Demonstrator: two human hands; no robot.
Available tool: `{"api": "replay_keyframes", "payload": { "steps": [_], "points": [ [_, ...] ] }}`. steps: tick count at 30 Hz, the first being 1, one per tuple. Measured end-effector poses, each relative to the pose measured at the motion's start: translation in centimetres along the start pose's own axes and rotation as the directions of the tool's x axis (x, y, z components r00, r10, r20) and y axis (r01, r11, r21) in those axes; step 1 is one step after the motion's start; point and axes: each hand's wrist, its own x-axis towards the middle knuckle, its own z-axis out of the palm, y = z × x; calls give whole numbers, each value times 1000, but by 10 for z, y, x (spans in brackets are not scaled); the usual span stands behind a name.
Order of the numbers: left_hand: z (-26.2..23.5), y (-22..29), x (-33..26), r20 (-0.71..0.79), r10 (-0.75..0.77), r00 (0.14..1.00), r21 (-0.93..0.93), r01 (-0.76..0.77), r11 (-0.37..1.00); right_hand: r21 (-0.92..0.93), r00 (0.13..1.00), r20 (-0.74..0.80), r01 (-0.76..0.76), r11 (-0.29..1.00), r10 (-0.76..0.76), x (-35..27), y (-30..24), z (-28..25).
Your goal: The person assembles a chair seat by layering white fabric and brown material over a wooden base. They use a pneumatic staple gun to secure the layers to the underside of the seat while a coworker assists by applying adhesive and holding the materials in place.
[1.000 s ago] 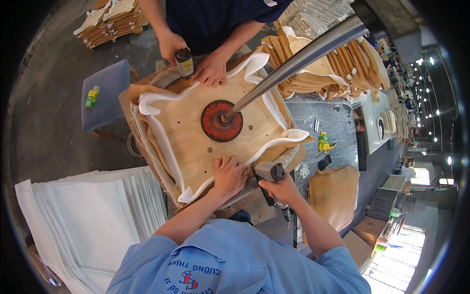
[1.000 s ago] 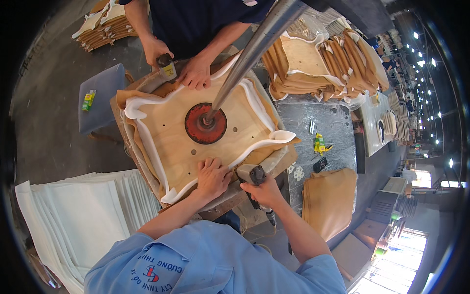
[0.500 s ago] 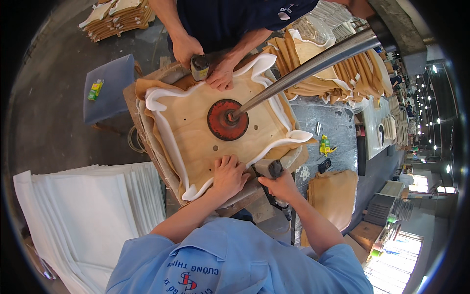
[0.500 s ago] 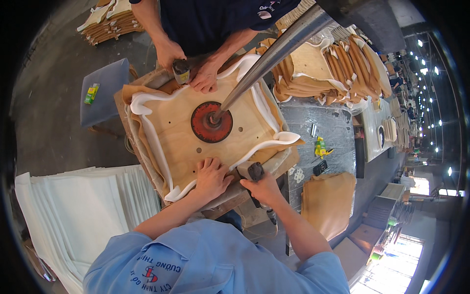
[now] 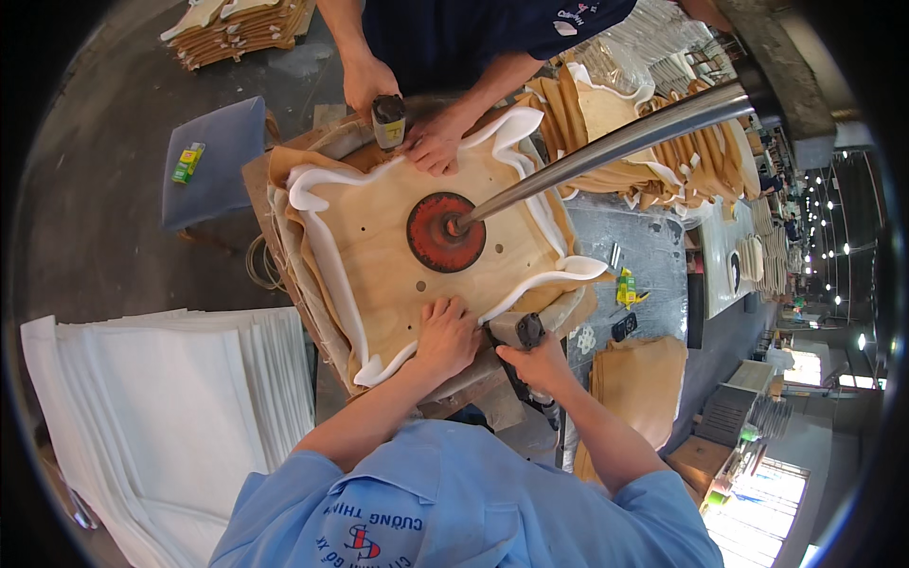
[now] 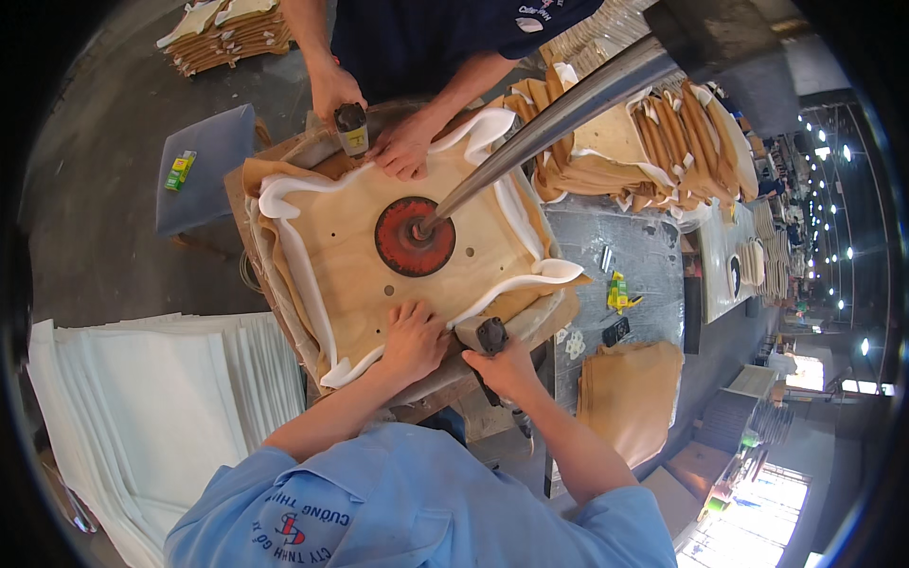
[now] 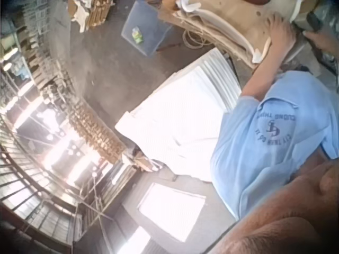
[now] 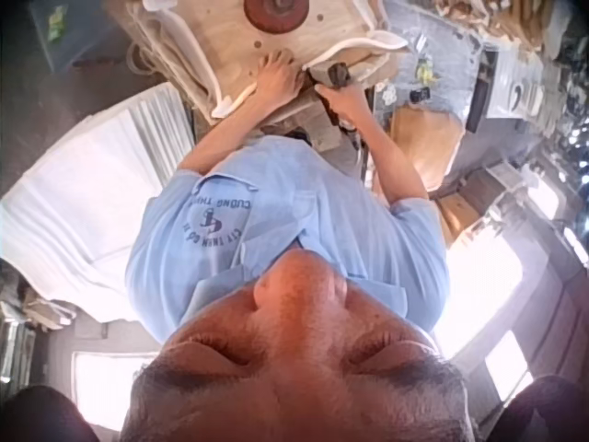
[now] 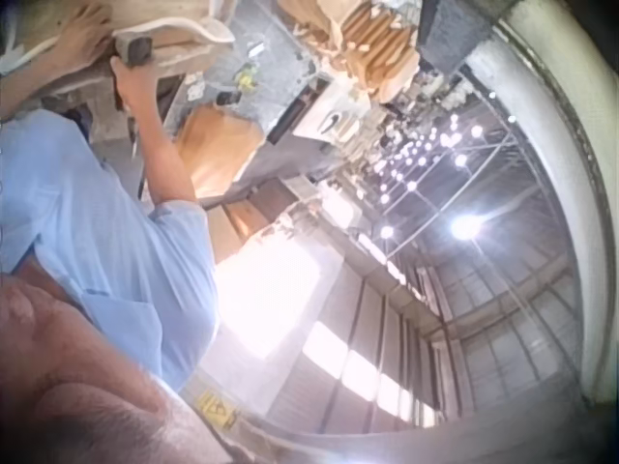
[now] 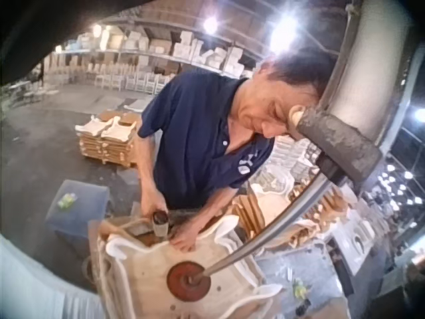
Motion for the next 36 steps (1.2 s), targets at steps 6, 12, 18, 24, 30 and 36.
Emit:
{"api": "replay_keyframes", "payload": {
  "steps": [6,12,18,24,30,36],
  "points": [
    [-6,-7,-5,-70,11,997,-48,-14,999,132,987,110,-130,983,116,-12,-17,-10],
    [1,-9,-4,-80,-8,997,-78,2,997,118,991,105,-90,989,78,-14,-10,3],
    [-6,-18,-4,-23,41,999,-109,-43,993,9,1000,7,7,1000,-7,-12,-9,16],
    [-2,-18,-1,-82,34,996,-139,-45,989,213,992,86,-108,971,91,-26,-10,11],
    [1,-16,0,-114,20,993,-177,-40,983,228,993,67,-105,968,92,-31,-5,22],
    [2,-19,-4,-112,13,994,-183,-33,983,103,997,20,-75,992,73,-23,-13,29]
  ]
}}
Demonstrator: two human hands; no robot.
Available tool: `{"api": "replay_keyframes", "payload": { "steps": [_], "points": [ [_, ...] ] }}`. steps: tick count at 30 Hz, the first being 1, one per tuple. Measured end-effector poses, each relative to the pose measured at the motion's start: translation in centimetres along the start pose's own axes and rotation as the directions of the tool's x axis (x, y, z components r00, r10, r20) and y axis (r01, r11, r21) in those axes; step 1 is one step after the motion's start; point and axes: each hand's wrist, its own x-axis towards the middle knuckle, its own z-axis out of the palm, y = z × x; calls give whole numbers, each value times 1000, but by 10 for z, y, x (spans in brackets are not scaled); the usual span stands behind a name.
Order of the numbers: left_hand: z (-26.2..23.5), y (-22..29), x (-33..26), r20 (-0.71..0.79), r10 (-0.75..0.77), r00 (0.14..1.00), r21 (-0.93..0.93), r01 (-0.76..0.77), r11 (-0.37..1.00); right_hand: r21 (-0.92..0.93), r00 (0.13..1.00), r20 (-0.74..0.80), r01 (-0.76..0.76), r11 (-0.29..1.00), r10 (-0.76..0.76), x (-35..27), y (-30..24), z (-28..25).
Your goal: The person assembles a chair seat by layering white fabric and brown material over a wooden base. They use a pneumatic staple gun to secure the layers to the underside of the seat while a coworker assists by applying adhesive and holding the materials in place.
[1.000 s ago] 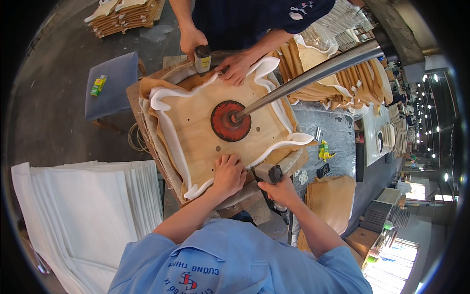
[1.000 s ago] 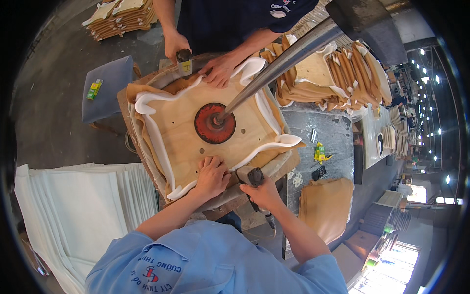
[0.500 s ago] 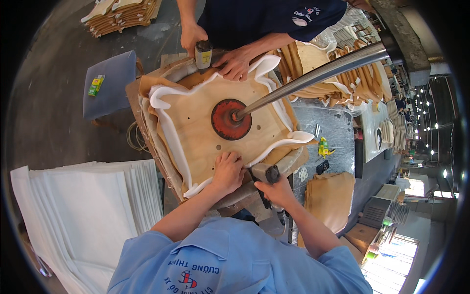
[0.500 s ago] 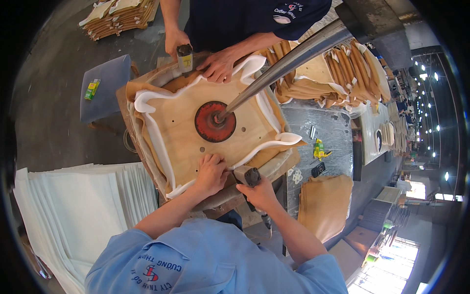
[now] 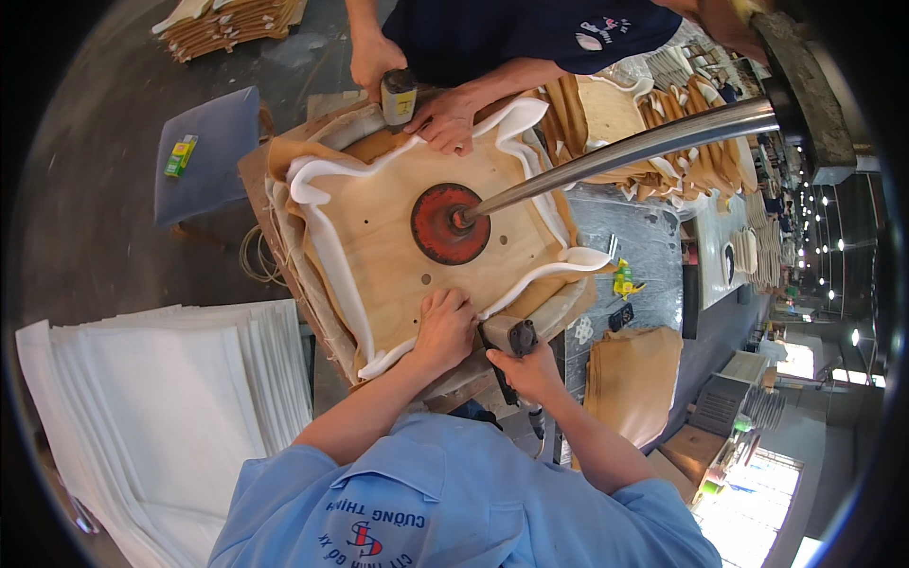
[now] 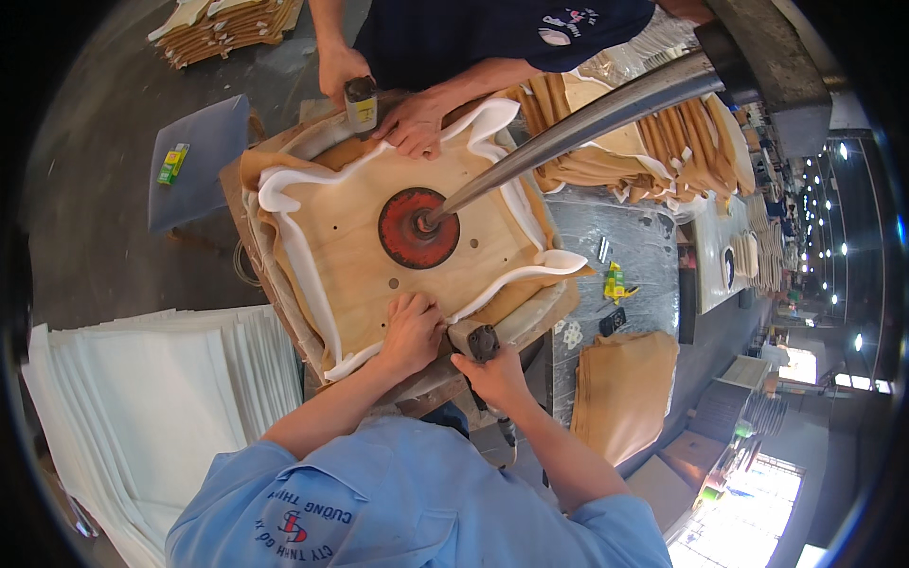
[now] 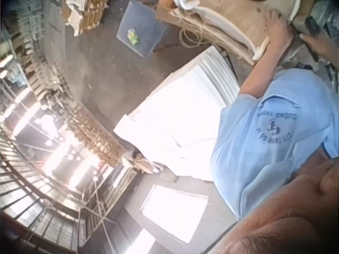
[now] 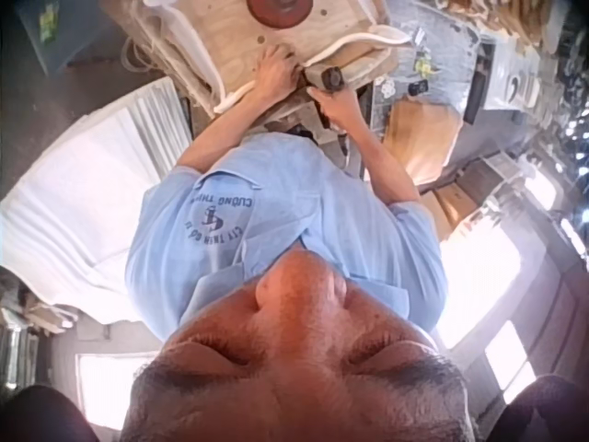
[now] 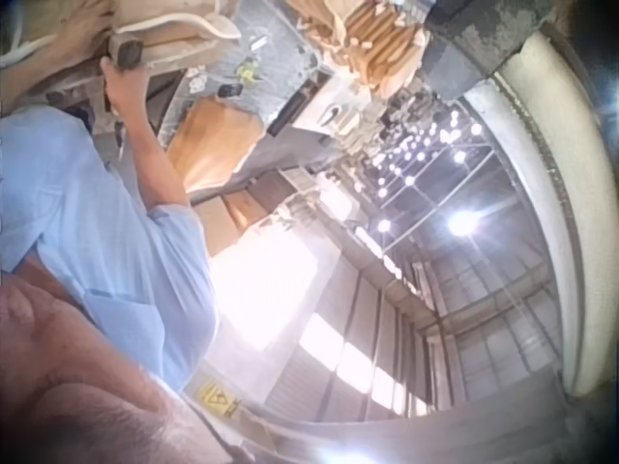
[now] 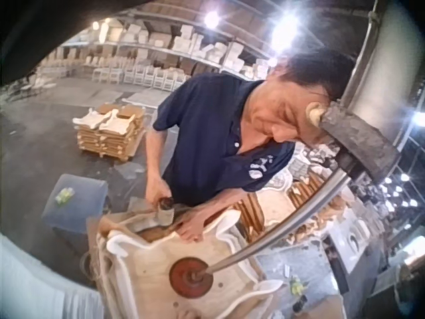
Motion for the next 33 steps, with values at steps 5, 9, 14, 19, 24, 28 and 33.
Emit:
{"api": "replay_keyframes", "payload": {
  "steps": [5,9,14,19,24,28,33],
  "points": [
    [-21,23,-17,114,-63,991,211,37,977,-4,998,-51,39,999,-39,6,11,6],
    [-23,18,-19,129,-171,977,216,140,966,73,993,60,-108,992,104,0,-12,-5],
    [-22,19,-18,144,-213,966,207,182,961,108,993,105,-67,992,55,-10,-13,-1],
    [-16,18,-18,130,-218,967,227,184,956,-64,998,-13,63,996,-63,-3,-11,10],
    [-14,19,-14,108,-230,967,194,206,959,74,997,33,-78,994,76,-6,-17,6],
    [-17,13,-16,107,-197,975,157,179,971,118,997,54,-63,991,57,-15,-24,5],
    [-29,6,-17,192,-147,970,103,129,986,57,995,61,-86,995,82,-7,-23,13]
  ]
}}
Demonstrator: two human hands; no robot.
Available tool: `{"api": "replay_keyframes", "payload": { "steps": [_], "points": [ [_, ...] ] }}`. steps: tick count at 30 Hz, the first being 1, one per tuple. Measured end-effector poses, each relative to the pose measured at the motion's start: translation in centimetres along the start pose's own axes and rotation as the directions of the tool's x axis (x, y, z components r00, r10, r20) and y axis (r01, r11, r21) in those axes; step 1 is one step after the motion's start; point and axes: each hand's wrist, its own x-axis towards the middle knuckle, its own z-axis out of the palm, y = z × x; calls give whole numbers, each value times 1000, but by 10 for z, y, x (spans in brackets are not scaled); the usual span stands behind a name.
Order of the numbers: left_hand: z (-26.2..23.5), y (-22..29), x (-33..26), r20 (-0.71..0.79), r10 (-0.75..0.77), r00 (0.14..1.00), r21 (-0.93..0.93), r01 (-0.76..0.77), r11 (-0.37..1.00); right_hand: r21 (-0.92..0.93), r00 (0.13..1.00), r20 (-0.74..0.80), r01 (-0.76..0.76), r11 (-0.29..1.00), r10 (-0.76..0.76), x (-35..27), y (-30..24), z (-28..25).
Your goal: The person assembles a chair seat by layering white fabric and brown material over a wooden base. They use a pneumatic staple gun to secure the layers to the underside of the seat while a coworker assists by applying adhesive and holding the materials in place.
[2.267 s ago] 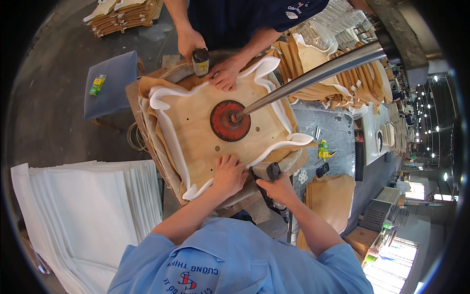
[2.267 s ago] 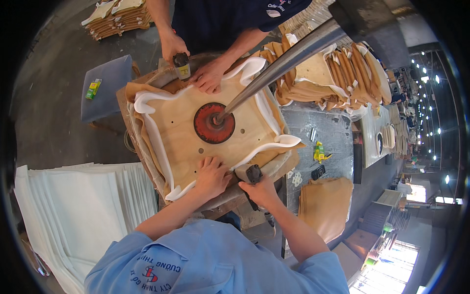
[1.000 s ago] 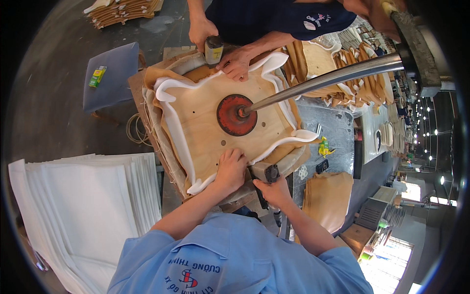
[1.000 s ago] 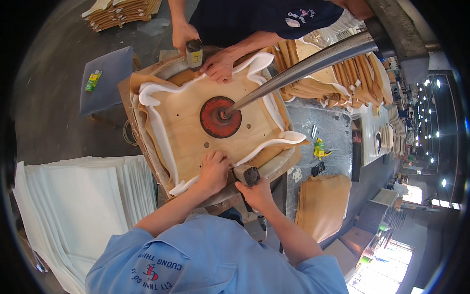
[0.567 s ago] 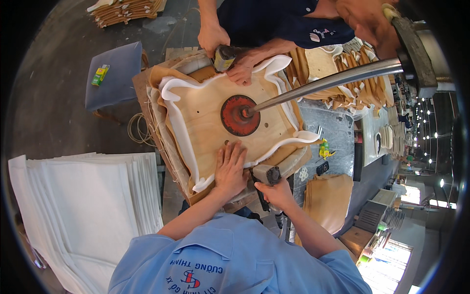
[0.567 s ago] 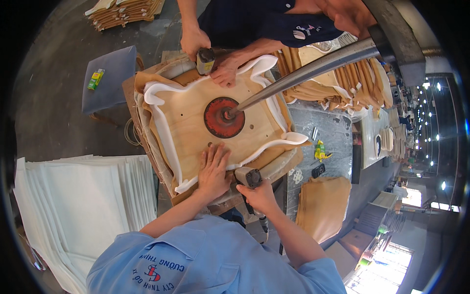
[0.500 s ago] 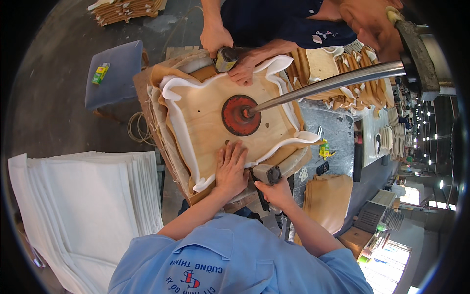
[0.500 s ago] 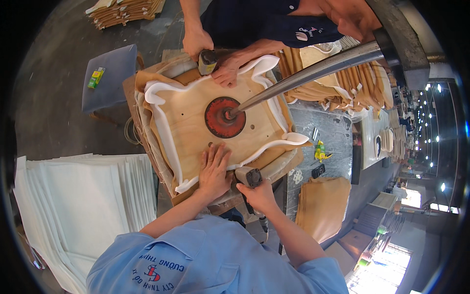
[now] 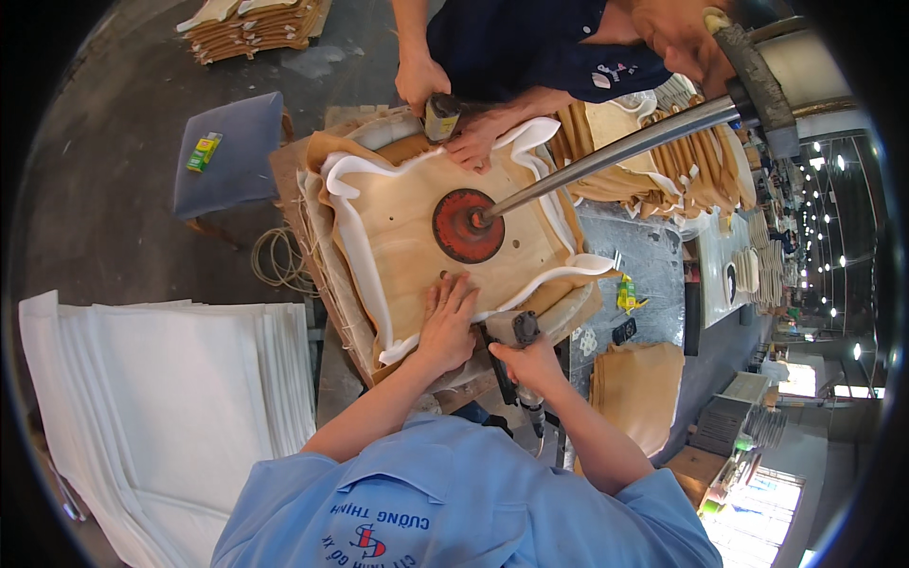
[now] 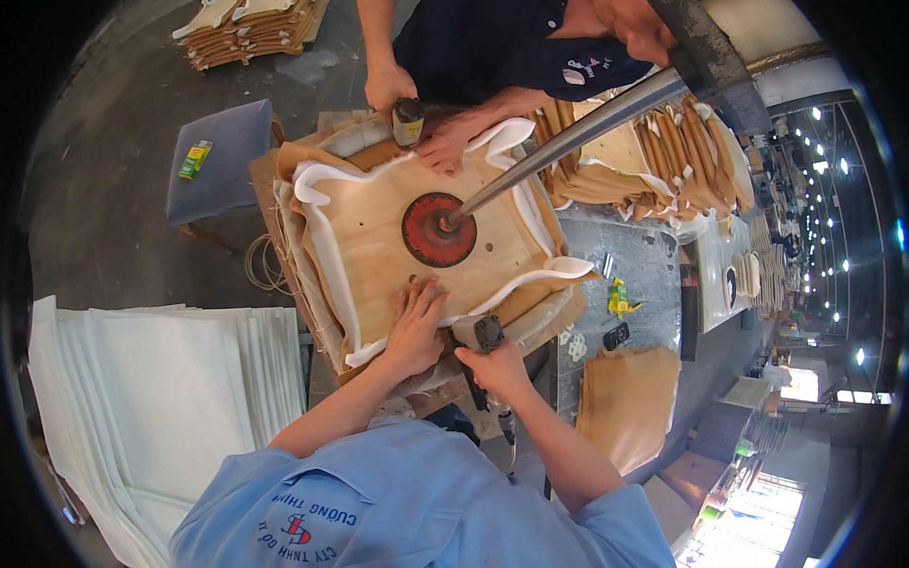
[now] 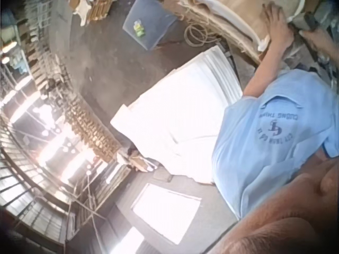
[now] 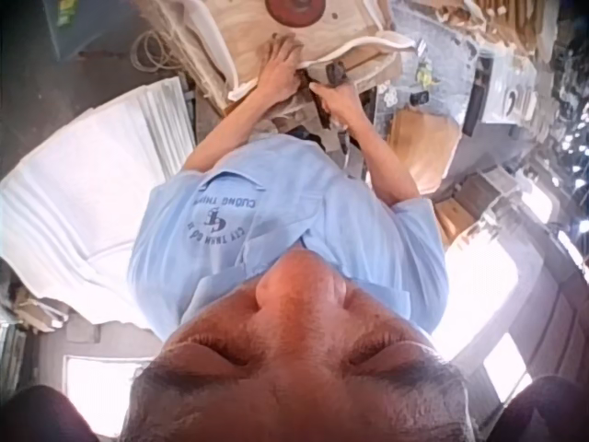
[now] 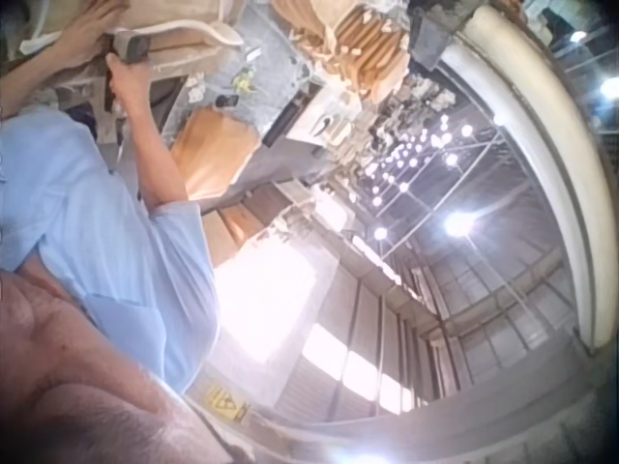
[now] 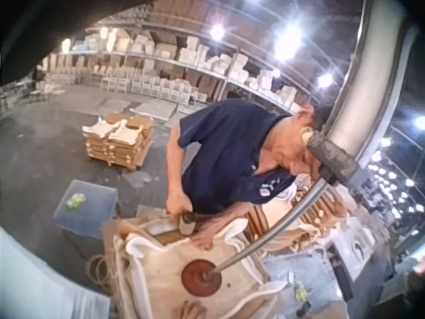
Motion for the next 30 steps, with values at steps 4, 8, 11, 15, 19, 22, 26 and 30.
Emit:
{"api": "replay_keyframes", "payload": {
  "steps": [4,8,11,15,19,22,26,30],
  "points": [
    [-17,-5,-7,29,0,1000,-129,3,992,32,998,-4,59,998,-59,-3,13,1],
    [-55,13,-38,142,-47,989,-343,93,935,187,988,-104,131,973,-113,-40,43,6],
    [-55,28,-66,348,77,934,-390,69,918,207,979,-176,136,969,-100,-48,62,16],
    [-29,42,-89,430,110,896,-177,-36,984,245,958,-257,191,951,-127,-44,85,32],
    [-13,38,-95,439,128,889,-14,-135,991,274,934,-320,254,928,-162,-42,95,42],
    [-6,34,-100,444,128,887,75,-179,981,280,942,-303,235,931,-146,-43,95,39],
    [3,33,-111,411,139,901,156,-219,963,277,942,-270,273,921,-198,-46,95,35],
    [4,37,-131,390,87,917,203,-177,963,268,939,-251,299,916,-234,-49,101,37]
  ]
}}
